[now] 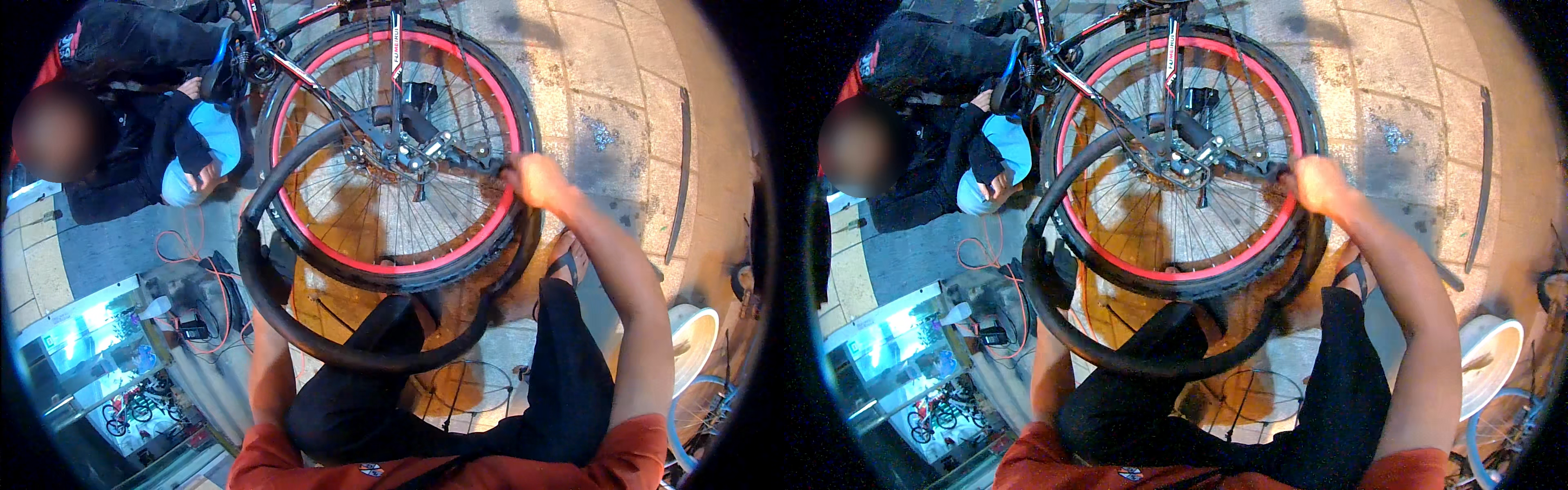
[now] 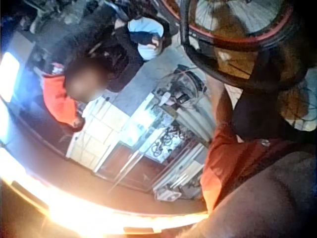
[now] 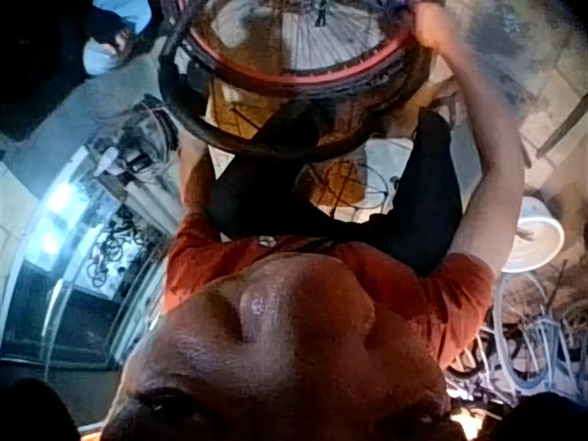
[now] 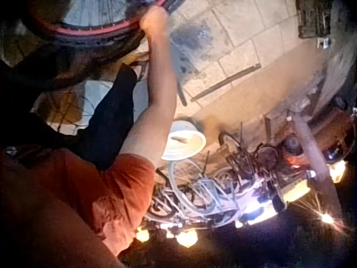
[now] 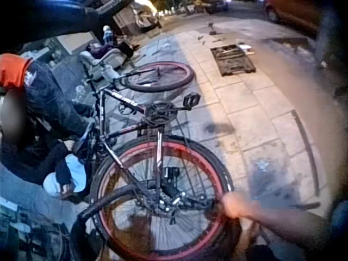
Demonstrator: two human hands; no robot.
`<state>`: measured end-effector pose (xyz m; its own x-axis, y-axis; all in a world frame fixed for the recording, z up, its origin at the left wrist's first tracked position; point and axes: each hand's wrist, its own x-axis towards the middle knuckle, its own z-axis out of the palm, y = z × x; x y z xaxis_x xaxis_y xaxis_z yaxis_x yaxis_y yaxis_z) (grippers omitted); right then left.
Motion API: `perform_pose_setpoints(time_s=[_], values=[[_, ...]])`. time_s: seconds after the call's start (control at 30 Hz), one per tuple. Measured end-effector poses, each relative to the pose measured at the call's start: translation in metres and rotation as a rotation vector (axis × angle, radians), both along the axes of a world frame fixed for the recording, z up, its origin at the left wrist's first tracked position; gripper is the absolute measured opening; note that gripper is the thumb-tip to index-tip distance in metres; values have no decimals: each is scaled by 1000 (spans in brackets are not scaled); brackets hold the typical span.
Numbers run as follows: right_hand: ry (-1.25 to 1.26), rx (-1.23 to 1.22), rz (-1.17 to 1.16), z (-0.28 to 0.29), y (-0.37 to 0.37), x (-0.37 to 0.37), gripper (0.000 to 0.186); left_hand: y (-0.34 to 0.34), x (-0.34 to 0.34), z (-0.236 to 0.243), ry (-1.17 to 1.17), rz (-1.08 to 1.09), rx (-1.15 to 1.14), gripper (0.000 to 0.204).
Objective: The person removes the tire from the bicycle rim, inspects the inner tube, and then reassembles the tire onto the rim by hand. The person works on the wheel while sitting on the floor.
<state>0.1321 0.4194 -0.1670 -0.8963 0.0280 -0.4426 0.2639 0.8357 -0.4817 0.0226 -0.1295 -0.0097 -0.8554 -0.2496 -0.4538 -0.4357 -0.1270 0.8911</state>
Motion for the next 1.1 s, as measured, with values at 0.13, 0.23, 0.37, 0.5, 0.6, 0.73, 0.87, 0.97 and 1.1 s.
perform_pose_setpoints(time_s=[0.13, 0.23, 0.37, 0.5, 0.6, 0.73, 0.87, 0.97, 1.1], values=[[214, 181, -19, -1, 34, -33, 23, 3, 6, -6, 16, -11, 42, 58], [181, 172, -28, 1, 26, -37, 23, -2, 13, -10, 31, -18, 91, 63], [122, 96, -48, -20, 28, -34, 30, -26, 16, 8, 71, -47, 219, 69], [26, 128, -112, -12, 39, -48, 30, -15, 8, 33, 2, -209, 482, 69], [77, 189, -101, -4, 30, -44, 32, -13, -2, 38, -77, -266, 498, 55], [246, 156, -79, 4, 15, -33, 32, -2, 4, 31, -162, -185, 75, 36], [233, 6, -37, 5, 14, -34, 34, 18, 3, 24, -224, -173, -43, 40], [184, 10, -56, -26, 42, -35, 32, 11, -9, 14, -220, -212, -34, 49], [118, 177, -401, -6, 80, -41, 40, 25, -16, 32, -148, -247, -130, 39]])
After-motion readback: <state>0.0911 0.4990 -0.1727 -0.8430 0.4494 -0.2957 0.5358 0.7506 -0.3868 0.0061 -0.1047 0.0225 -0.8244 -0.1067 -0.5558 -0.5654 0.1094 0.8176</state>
